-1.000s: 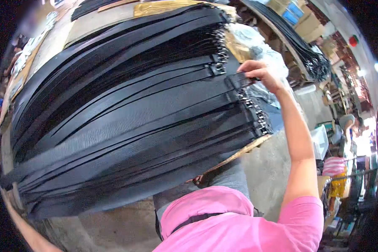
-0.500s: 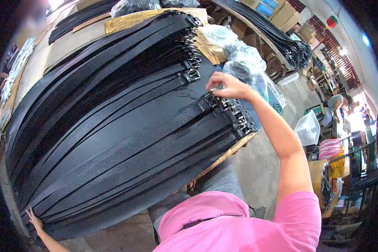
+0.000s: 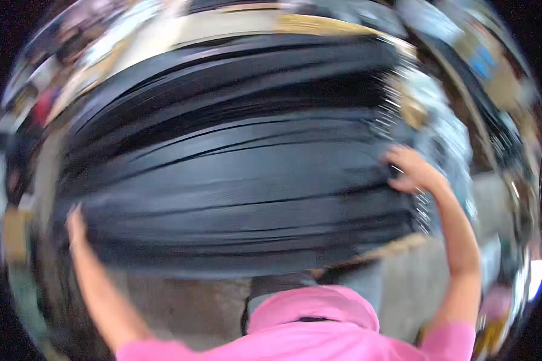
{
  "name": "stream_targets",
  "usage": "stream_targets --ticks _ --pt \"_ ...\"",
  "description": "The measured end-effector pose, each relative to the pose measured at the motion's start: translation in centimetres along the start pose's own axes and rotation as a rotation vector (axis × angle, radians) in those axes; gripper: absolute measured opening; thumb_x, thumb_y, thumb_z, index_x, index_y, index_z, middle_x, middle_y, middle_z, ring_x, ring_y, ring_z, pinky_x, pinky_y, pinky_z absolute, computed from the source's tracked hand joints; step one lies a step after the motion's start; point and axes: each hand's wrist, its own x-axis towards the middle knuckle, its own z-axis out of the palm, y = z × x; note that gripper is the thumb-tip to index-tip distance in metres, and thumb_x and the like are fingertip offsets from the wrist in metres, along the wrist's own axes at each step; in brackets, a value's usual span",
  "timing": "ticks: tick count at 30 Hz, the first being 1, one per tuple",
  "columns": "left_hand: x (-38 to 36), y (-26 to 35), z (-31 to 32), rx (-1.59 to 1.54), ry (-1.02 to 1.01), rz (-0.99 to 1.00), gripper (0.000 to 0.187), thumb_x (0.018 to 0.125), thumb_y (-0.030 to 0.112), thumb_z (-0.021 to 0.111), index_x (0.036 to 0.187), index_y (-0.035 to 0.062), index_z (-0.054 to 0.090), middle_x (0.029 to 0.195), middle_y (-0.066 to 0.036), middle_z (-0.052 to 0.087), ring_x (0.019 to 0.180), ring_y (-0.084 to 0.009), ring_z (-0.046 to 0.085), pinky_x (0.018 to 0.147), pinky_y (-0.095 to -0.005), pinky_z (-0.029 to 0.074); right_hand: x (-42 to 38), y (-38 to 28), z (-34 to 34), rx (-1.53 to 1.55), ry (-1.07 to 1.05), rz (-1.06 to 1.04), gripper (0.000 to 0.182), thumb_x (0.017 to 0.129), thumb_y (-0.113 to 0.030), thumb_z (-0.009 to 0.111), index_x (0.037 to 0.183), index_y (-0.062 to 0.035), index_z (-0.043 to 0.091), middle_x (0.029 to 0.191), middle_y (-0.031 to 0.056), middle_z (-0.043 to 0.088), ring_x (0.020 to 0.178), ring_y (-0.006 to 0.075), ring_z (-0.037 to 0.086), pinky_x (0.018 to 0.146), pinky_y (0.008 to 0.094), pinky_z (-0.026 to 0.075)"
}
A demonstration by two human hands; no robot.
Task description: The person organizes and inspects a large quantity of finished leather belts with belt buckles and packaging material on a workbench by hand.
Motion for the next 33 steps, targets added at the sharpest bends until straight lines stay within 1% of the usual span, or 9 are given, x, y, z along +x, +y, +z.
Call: stream_targets --ticks 3,6,10,15,19,24,29,32,33 --pt "-1.3 3.3 -3.0 0.307 -0.082 -0.139 0.046 0.083 0.000 0.043 0.125 0.0186 0.053 0.132 -0.015 0.047 0.117 -0.0366 0.048 0.096 -0.0466 0.042 0.0 1.8 0.8 0.048 -0.085 0.079 0.052 0.052 -0.019 0.068 0.100 -0.0023 0.055 0.109 0.0225 0.050 0.111 0.0407 0.045 0.096 0.0456 0.036" --pt "-2.0 4.1 -2.8 0.010 -0.164 -0.399 0.057 0.083 -0.002 0.043 0.135 0.0236 0.041 0.149 -0.012 0.021 0.131 -0.0488 0.022 0.103 -0.0582 0.030 -0.3 1.1 0.2 0.113 0.038 0.150 0.049 0.052 -0.014 0.064 0.099 0.0004 0.056 0.109 0.0235 0.049 0.111 0.0416 0.044 0.098 0.0447 0.035" --pt "-2.7 5.9 -3.8 0.038 -0.163 -0.421 0.057 0.084 -0.002 0.043 0.134 0.0238 0.041 0.150 -0.012 0.020 0.134 -0.0471 0.016 0.100 -0.0662 0.027 -0.3 -0.2 -1.7 0.210 0.052 0.177 0.046 0.050 -0.010 0.062 0.093 0.0021 0.055 0.097 0.0208 0.047 0.100 0.0392 0.047 0.092 0.0389 0.039" --pt "-3.1 5.6 -3.8 -0.003 -0.120 -0.338 0.056 0.082 -0.002 0.043 0.133 0.0217 0.042 0.148 -0.012 0.024 0.136 -0.0412 0.017 0.101 -0.0647 0.027 -0.5 1.5 -0.3 0.170 -0.059 0.287 0.049 0.050 -0.010 0.060 0.098 -0.0013 0.059 0.113 0.0237 0.049 0.115 0.0411 0.043 0.101 0.0424 0.033" --pt "-3.0 3.4 -3.4 0.157 0.012 -0.113 0.047 0.082 -0.003 0.039 0.123 0.0151 0.055 0.133 -0.014 0.048 0.124 -0.0325 0.041 0.103 -0.0408 0.036 -1.1 2.1 0.1 0.235 -0.069 0.337 0.057 0.056 -0.014 0.066 0.112 -0.0075 0.060 0.132 0.0220 0.045 0.131 0.0384 0.031 0.110 0.0443 0.022" --pt "-0.7 -4.1 0.8 0.078 -0.028 -0.037 0.055 0.080 -0.006 0.050 0.131 0.0129 0.047 0.140 -0.018 0.038 0.128 -0.0325 0.038 0.106 -0.0409 0.031 -0.6 0.7 -0.9 0.271 -0.037 0.134 0.048 0.065 -0.022 0.067 0.109 -0.0050 0.057 0.108 0.0204 0.051 0.111 0.0372 0.044 0.100 0.0431 0.033" --pt "1.8 -11.0 6.3 -0.164 0.014 -0.206 0.081 0.067 -0.017 0.030 0.139 0.0183 0.036 0.136 -0.031 0.030 0.126 -0.0425 0.035 0.106 -0.0443 0.029 -0.8 1.9 0.1 0.254 -0.006 0.058 0.056 0.071 -0.029 0.071 0.119 -0.0055 0.054 0.108 0.0161 0.050 0.105 0.0324 0.047 0.093 0.0391 0.038" --pt "2.7 -7.2 3.8 0.284 -0.170 -0.430 0.073 0.071 -0.004 0.051 0.138 0.0199 0.037 0.133 -0.026 0.038 0.114 -0.0382 0.048 0.098 -0.0428 0.037 -1.6 1.0 -1.8 0.409 -0.006 0.168 0.061 0.076 -0.038 0.071 0.122 -0.0033 0.052 0.116 0.0153 0.050 0.111 0.0303 0.047 0.097 0.0371 0.037" --pt "1.4 -2.0 0.0 0.287 -0.231 -0.449 0.053 0.082 0.014 0.044 0.135 0.0153 0.041 0.138 -0.019 0.037 0.125 -0.0381 0.032 0.101 -0.0522 0.029 -2.1 2.2 -1.8 0.398 0.101 0.118 0.054 0.079 -0.034 0.069 0.121 -0.0041 0.054 0.115 0.0148 0.052 0.111 0.0291 0.049 0.097 0.0368 0.037"
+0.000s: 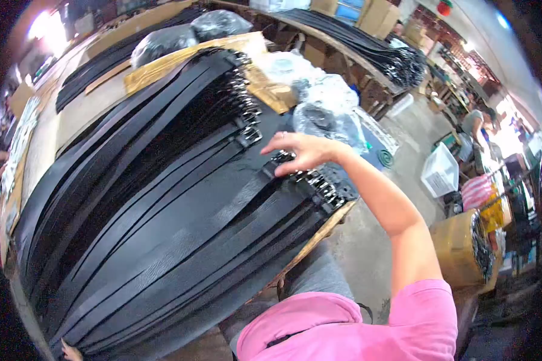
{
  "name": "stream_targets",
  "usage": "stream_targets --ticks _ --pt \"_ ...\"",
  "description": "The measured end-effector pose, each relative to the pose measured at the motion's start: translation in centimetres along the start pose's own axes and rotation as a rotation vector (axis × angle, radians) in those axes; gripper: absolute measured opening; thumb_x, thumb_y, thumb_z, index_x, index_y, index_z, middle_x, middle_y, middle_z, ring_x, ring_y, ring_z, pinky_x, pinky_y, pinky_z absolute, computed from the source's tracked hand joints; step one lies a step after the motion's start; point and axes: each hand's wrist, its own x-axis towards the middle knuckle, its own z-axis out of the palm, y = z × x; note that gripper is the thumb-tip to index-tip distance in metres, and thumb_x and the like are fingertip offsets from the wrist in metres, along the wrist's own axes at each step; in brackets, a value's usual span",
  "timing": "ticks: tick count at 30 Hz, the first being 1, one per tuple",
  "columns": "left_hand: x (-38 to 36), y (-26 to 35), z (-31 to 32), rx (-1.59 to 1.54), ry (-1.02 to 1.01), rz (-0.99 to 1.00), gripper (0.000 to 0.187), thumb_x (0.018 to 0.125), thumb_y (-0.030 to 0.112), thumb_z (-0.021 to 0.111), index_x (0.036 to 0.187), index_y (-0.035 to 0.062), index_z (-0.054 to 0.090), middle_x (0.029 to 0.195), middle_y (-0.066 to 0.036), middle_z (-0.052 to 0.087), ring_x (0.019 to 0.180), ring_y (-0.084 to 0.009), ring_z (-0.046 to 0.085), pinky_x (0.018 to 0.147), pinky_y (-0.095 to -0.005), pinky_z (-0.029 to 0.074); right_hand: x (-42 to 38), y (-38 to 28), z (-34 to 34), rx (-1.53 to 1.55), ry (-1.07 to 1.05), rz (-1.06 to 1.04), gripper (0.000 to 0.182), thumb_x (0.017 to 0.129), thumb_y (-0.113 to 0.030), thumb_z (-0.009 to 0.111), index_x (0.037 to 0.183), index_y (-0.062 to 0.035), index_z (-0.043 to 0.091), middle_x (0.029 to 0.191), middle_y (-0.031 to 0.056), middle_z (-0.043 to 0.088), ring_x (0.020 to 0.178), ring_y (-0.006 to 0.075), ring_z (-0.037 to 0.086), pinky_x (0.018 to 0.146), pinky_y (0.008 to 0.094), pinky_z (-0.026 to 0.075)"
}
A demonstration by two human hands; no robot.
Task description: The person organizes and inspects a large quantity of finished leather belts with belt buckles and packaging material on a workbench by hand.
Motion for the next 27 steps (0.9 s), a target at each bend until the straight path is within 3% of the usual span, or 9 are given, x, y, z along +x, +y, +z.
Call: stream_targets --ticks 1,3,6,9,12,15,18,23,27 --pt "-3.7 2.5 -4.1 0.020 -0.060 -0.012 0.044 0.094 0.031 0.037 0.132 0.0107 0.045 0.142 -0.011 0.036 0.136 -0.0379 0.016 0.104 -0.0615 0.021 -0.5 0.5 -1.3 -0.056 0.074 -0.014 0.044 0.082 -0.030 0.066 0.117 -0.0046 0.057 0.113 0.0138 0.054 0.108 0.0269 0.051 0.093 0.0353 0.040" --pt "-4.8 4.2 -5.5 0.026 0.061 -0.027 0.043 0.094 0.030 0.039 0.132 0.0107 0.046 0.139 -0.012 0.040 0.134 -0.0390 0.022 0.103 -0.0603 0.024 -1.8 3.4 -3.3 0.108 0.275 0.188 0.028 0.082 -0.018 0.062 0.106 -0.0027 0.064 0.101 0.0134 0.062 0.094 0.0253 0.059 0.085 0.0330 0.046" --pt "-5.3 6.4 -6.6 0.031 0.243 -0.069 0.042 0.093 0.028 0.041 0.131 0.0107 0.046 0.133 -0.013 0.047 0.130 -0.0407 0.031 0.101 -0.0585 0.029 -4.1 7.6 -5.5 -0.149 0.484 0.502 0.024 0.069 -0.003 0.057 0.089 -0.0035 0.069 0.083 0.0192 0.067 0.075 0.0302 0.065 0.068 0.0368 0.050" --pt "9.4 3.2 2.0 -0.180 0.590 0.331 0.060 0.071 -0.002 0.050 0.130 0.0105 0.048 0.127 -0.025 0.046 0.114 -0.0371 0.048 0.099 -0.0431 0.036 -5.4 10.8 -3.9 -0.309 0.338 0.679 0.025 0.066 0.001 0.056 0.088 0.0013 0.067 0.081 0.0202 0.065 0.078 0.0301 0.065 0.072 0.0381 0.051" --pt "2.6 12.8 -4.9 -0.359 0.634 0.518 0.050 0.072 -0.007 0.047 0.121 0.0001 0.053 0.126 -0.021 0.050 0.118 -0.0366 0.044 0.100 -0.0423 0.035 -5.8 15.6 0.0 -0.579 0.462 0.715 0.013 0.070 -0.003 0.057 0.080 -0.0013 0.066 0.084 0.0194 0.065 0.080 0.0360 0.064 0.071 0.0415 0.052" --pt "-7.8 23.9 -13.3 -0.700 0.577 0.815 0.037 0.078 -0.006 0.049 0.113 0.0006 0.058 0.124 -0.018 0.052 0.122 -0.0336 0.042 0.103 -0.0409 0.031 -5.9 15.7 1.6 -0.636 0.470 0.727 0.009 0.072 -0.004 0.057 0.077 -0.0015 0.064 0.082 0.0183 0.065 0.080 0.0348 0.064 0.072 0.0421 0.052" --pt "-17.8 33.5 -19.9 -0.705 0.569 1.067 0.026 0.083 -0.001 0.051 0.105 0.0012 0.062 0.121 -0.016 0.054 0.122 -0.0310 0.043 0.103 -0.0392 0.032 -5.9 16.2 1.9 -0.659 0.463 0.719 0.010 0.073 -0.004 0.056 0.078 -0.0033 0.066 0.081 0.0174 0.065 0.079 0.0335 0.065 0.071 0.0413 0.052" --pt "-32.4 46.7 -25.7 -0.987 0.290 1.452 0.020 0.081 0.004 0.057 0.099 0.0012 0.065 0.111 -0.014 0.060 0.107 -0.0279 0.055 0.092 -0.0362 0.043 -6.0 15.2 1.7 -0.644 0.440 0.719 0.009 0.071 -0.004 0.057 0.073 -0.0017 0.065 0.079 0.0196 0.065 0.079 0.0348 0.064 0.071 0.0416 0.052" --pt "-40.2 56.9 -26.4 -1.211 0.260 1.687 0.015 0.076 0.005 0.064 0.090 0.0008 0.066 0.090 -0.013 0.061 0.088 -0.0274 0.059 0.080 -0.0340 0.046 -6.7 15.1 1.3 -0.489 0.743 0.734 0.011 0.068 -0.005 0.058 0.071 0.0030 0.064 0.076 0.0229 0.063 0.075 0.0387 0.063 0.070 0.0436 0.051"
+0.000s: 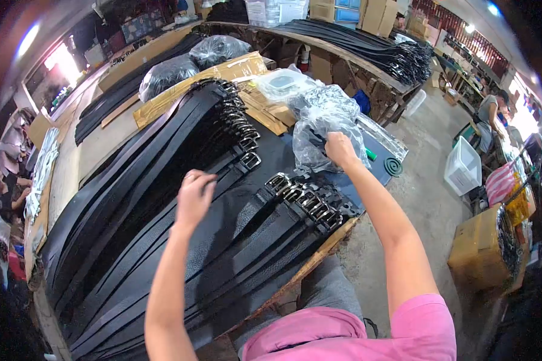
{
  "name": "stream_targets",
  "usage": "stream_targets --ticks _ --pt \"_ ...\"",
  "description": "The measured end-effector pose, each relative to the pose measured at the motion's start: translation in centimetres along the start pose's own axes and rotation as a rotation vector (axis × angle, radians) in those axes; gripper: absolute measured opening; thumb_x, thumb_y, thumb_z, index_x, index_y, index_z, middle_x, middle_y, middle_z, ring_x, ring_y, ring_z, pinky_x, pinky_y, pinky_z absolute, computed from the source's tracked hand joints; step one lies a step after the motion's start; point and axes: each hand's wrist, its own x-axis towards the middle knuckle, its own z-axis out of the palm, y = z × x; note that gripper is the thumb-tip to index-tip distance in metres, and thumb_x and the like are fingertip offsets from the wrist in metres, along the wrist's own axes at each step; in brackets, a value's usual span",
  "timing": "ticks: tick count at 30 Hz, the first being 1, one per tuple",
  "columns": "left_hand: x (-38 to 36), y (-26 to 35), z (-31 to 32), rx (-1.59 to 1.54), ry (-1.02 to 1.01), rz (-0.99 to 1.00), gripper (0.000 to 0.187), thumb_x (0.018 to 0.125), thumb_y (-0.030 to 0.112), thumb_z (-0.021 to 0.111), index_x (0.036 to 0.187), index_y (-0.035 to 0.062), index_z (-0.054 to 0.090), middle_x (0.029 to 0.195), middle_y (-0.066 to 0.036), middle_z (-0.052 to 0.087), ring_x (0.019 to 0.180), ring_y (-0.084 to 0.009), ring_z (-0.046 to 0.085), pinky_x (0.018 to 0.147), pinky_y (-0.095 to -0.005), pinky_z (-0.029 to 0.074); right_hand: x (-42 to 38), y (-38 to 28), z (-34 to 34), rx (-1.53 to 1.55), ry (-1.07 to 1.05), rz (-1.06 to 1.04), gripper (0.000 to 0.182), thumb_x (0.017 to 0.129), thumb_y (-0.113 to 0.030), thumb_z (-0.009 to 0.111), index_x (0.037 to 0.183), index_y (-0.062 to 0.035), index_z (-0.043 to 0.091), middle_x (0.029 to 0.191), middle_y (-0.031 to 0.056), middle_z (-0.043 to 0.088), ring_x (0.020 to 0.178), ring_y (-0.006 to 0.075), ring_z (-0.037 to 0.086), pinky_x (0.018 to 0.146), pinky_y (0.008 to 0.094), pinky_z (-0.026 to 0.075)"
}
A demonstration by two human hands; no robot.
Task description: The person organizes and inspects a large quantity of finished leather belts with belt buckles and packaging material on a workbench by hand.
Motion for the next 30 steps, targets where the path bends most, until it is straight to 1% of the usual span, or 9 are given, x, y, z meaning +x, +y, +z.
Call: stream_targets --ticks 3,6,7,9,12,17,21,27,30 --pt "3.7 -0.1 7.4 -0.052 -0.007 -0.015 0.011 0.077 0.009 0.063 0.083 0.0002 0.066 0.084 -0.014 0.055 0.087 -0.0294 0.055 0.079 -0.0373 0.044 -0.2 -0.1 -1.2 0.183 0.043 0.138 0.015 0.063 -0.011 0.062 0.068 0.0028 0.064 0.070 0.0215 0.063 0.069 0.0362 0.064 0.066 0.0393 0.051" --pt "5.8 0.7 11.4 0.185 -0.151 -0.136 0.012 0.076 0.013 0.066 0.081 0.0020 0.067 0.099 -0.013 0.053 0.097 -0.0298 0.051 0.081 -0.0407 0.045 -0.4 -0.7 -3.3 0.319 -0.024 0.141 0.018 0.059 -0.014 0.066 0.065 0.0033 0.064 0.061 0.0194 0.062 0.060 0.0301 0.064 0.061 0.0359 0.051" --pt "6.0 1.2 12.0 0.270 -0.160 -0.172 0.013 0.076 0.014 0.067 0.081 0.0025 0.067 0.101 -0.013 0.053 0.099 -0.0301 0.050 0.082 -0.0415 0.045 -0.3 -1.1 -4.5 0.412 -0.135 0.284 0.022 0.055 -0.013 0.067 0.069 0.0043 0.066 0.066 0.0246 0.061 0.066 0.0350 0.064 0.067 0.0370 0.052" --pt "6.2 2.1 12.7 0.451 -0.174 -0.246 0.013 0.074 0.015 0.069 0.081 0.0035 0.067 0.105 -0.014 0.051 0.102 -0.0308 0.049 0.083 -0.0430 0.045 0.1 -0.7 -5.2 0.394 -0.179 0.302 0.022 0.055 -0.013 0.066 0.069 0.0049 0.066 0.066 0.0247 0.061 0.066 0.0346 0.064 0.067 0.0373 0.052" --pt "6.2 1.2 13.1 0.371 -0.230 -0.315 0.014 0.072 0.015 0.071 0.079 0.0042 0.067 0.107 -0.015 0.050 0.104 -0.0322 0.048 0.084 -0.0450 0.045 0.0 -0.9 -5.5 0.393 -0.189 0.255 0.019 0.056 -0.010 0.065 0.066 0.0063 0.064 0.072 0.0243 0.063 0.072 0.0365 0.064 0.069 0.0390 0.052" --pt "6.3 -0.3 12.2 0.049 -0.081 -0.276 0.011 0.073 0.012 0.067 0.078 0.0035 0.063 0.086 -0.016 0.056 0.086 -0.0322 0.055 0.078 -0.0402 0.046 -0.8 -0.8 -2.7 0.178 -0.166 0.125 0.018 0.060 -0.005 0.063 0.075 0.0040 0.063 0.082 0.0241 0.063 0.083 0.0398 0.062 0.075 0.0429 0.052" --pt "7.1 0.5 8.4 -0.223 0.106 -0.175 0.019 0.078 0.015 0.069 0.082 0.0004 0.058 0.070 -0.008 0.059 0.062 -0.0120 0.051 0.061 -0.0275 0.042 -1.2 -1.3 -1.8 0.054 -0.016 0.017 0.011 0.065 -0.002 0.061 0.075 0.0013 0.065 0.081 0.0221 0.064 0.081 0.0391 0.063 0.073 0.0444 0.052" --pt "7.2 2.4 3.3 -0.386 -0.112 -0.194 0.010 0.084 0.009 0.063 0.085 0.0021 0.055 0.074 0.002 0.053 0.069 -0.0061 0.049 0.066 -0.0218 0.040 0.1 -3.5 -2.1 -0.189 -0.039 -0.247 0.008 0.074 -0.007 0.060 0.075 -0.0027 0.067 0.075 0.0181 0.064 0.082 0.0326 0.058 0.075 0.0424 0.046" --pt "6.7 3.3 2.0 -0.585 -0.077 -0.271 0.009 0.088 0.010 0.059 0.088 0.0034 0.053 0.079 0.002 0.053 0.073 -0.0063 0.049 0.070 -0.0218 0.040 -0.2 -5.2 -4.1 0.240 0.244 -0.179 0.010 0.077 -0.010 0.059 0.080 -0.0048 0.068 0.075 0.0175 0.064 0.080 0.0342 0.058 0.073 0.0428 0.046"
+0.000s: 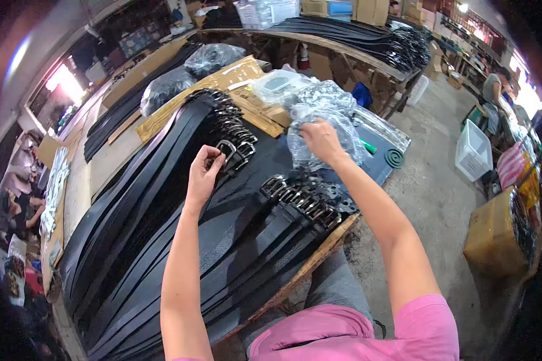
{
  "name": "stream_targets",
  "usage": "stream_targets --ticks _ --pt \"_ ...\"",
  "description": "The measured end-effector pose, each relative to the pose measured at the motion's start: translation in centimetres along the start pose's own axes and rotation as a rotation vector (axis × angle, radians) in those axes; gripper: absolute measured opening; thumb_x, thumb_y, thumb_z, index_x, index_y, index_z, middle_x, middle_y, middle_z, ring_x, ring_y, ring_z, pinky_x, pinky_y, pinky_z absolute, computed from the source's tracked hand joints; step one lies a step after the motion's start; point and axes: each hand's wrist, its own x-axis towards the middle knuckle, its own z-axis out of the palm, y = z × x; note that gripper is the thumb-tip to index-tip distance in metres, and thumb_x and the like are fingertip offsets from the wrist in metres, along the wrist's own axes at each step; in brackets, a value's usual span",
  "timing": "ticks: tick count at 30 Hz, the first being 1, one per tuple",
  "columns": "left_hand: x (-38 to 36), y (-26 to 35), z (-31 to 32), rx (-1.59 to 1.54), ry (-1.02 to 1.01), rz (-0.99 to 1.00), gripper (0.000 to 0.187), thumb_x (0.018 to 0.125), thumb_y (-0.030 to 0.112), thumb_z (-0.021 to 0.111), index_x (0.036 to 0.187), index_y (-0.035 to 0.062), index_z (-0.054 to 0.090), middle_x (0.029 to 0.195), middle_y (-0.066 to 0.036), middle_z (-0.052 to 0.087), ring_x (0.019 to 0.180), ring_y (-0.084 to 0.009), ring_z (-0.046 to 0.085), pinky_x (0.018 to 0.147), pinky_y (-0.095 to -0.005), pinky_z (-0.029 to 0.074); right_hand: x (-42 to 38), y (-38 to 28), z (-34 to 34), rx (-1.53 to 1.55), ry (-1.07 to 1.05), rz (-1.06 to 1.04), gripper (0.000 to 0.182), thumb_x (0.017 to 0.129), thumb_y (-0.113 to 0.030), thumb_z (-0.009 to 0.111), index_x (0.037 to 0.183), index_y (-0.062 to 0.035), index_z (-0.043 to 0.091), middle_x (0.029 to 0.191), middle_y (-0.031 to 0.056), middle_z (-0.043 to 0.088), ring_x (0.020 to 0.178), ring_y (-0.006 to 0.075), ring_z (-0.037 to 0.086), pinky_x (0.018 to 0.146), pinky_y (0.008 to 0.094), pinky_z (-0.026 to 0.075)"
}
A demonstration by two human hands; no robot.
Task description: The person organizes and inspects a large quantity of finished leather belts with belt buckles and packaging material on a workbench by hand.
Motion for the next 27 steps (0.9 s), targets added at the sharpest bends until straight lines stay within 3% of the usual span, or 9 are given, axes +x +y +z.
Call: stream_targets --ticks 4,8,14,15,18,19,22,23,27 --pt "-1.3 1.7 -2.5 -0.292 0.013 -0.076 0.009 0.090 0.012 0.059 0.091 0.0064 0.053 0.081 0.002 0.054 0.075 -0.0064 0.049 0.072 -0.0211 0.040 0.5 -4.1 -2.1 0.636 0.116 0.094 0.020 0.088 -0.016 0.057 0.102 -0.0048 0.066 0.072 0.0141 0.060 0.069 0.0274 0.055 0.066 0.0364 0.044" --pt "-2.9 3.9 -2.4 -0.422 0.007 -0.057 0.009 0.088 0.009 0.060 0.093 0.0056 0.054 0.083 0.001 0.057 0.077 -0.0060 0.050 0.072 -0.0204 0.039 -0.7 -8.3 -3.7 0.900 -0.133 0.027 0.026 0.091 -0.013 0.053 0.114 -0.0046 0.060 0.073 0.0051 0.047 0.072 0.0172 0.047 0.067 0.0259 0.038" --pt "-5.4 6.2 -1.9 -0.583 -0.048 -0.011 0.011 0.089 0.012 0.059 0.097 0.0088 0.053 0.095 0.000 0.058 0.087 -0.0082 0.052 0.075 -0.0224 0.042 -2.4 -11.9 -5.7 0.982 -0.248 0.137 0.018 0.089 -0.013 0.057 0.101 -0.0017 0.066 0.076 0.0021 0.052 0.072 0.0104 0.047 0.065 0.0241 0.038" --pt "-5.8 6.4 -1.9 -0.557 -0.049 -0.025 0.010 0.089 0.012 0.059 0.096 0.0084 0.053 0.095 0.000 0.058 0.087 -0.0081 0.052 0.075 -0.0222 0.042 -2.5 -11.9 -5.2 1.026 -0.158 0.136 0.014 0.087 -0.012 0.061 0.093 -0.0014 0.068 0.078 0.0002 0.055 0.070 0.0069 0.048 0.064 0.0224 0.038" --pt "-6.6 6.8 -1.7 -0.541 -0.027 -0.036 0.010 0.089 0.012 0.059 0.095 0.0078 0.052 0.094 0.000 0.058 0.086 -0.0078 0.051 0.075 -0.0218 0.041 -2.3 -12.4 -6.6 1.066 -0.170 0.146 0.012 0.086 -0.009 0.062 0.090 -0.0006 0.068 0.080 0.0006 0.058 0.071 0.0060 0.050 0.065 0.0202 0.039" --pt "-6.8 7.1 -1.6 -0.546 -0.029 -0.037 0.010 0.089 0.011 0.059 0.095 0.0077 0.052 0.094 0.000 0.058 0.087 -0.0077 0.051 0.076 -0.0217 0.040 -2.3 -12.5 -6.8 1.225 -0.292 0.279 0.011 0.086 -0.008 0.062 0.089 0.0011 0.068 0.081 0.0006 0.058 0.074 0.0064 0.051 0.067 0.0195 0.039" --pt "-7.4 8.0 -1.4 -0.551 -0.039 -0.037 0.011 0.088 0.011 0.060 0.094 0.0073 0.052 0.094 0.000 0.057 0.087 -0.0075 0.051 0.076 -0.0213 0.039 -3.2 -13.3 -6.1 1.244 -0.254 0.228 0.013 0.086 -0.009 0.063 0.090 0.0027 0.067 0.081 0.0002 0.058 0.074 0.0050 0.049 0.065 0.0195 0.037" --pt "-7.6 8.4 -1.3 -0.550 -0.045 -0.035 0.011 0.088 0.010 0.061 0.094 0.0072 0.052 0.093 0.000 0.057 0.086 -0.0075 0.051 0.077 -0.0212 0.039 -3.2 -13.9 -7.5 0.914 -0.201 0.129 0.015 0.086 -0.010 0.064 0.092 0.0034 0.066 0.074 -0.0009 0.058 0.069 0.0026 0.046 0.059 0.0195 0.034" --pt "-8.4 8.9 -1.2 -0.519 -0.046 -0.063 0.012 0.086 0.010 0.063 0.091 0.0076 0.052 0.093 0.000 0.057 0.086 -0.0074 0.050 0.077 -0.0214 0.038 -3.2 -13.8 -6.9 1.174 -0.113 0.196 0.016 0.087 -0.015 0.064 0.092 -0.0002 0.066 0.062 -0.0027 0.056 0.056 0.0017 0.043 0.049 0.0182 0.030"
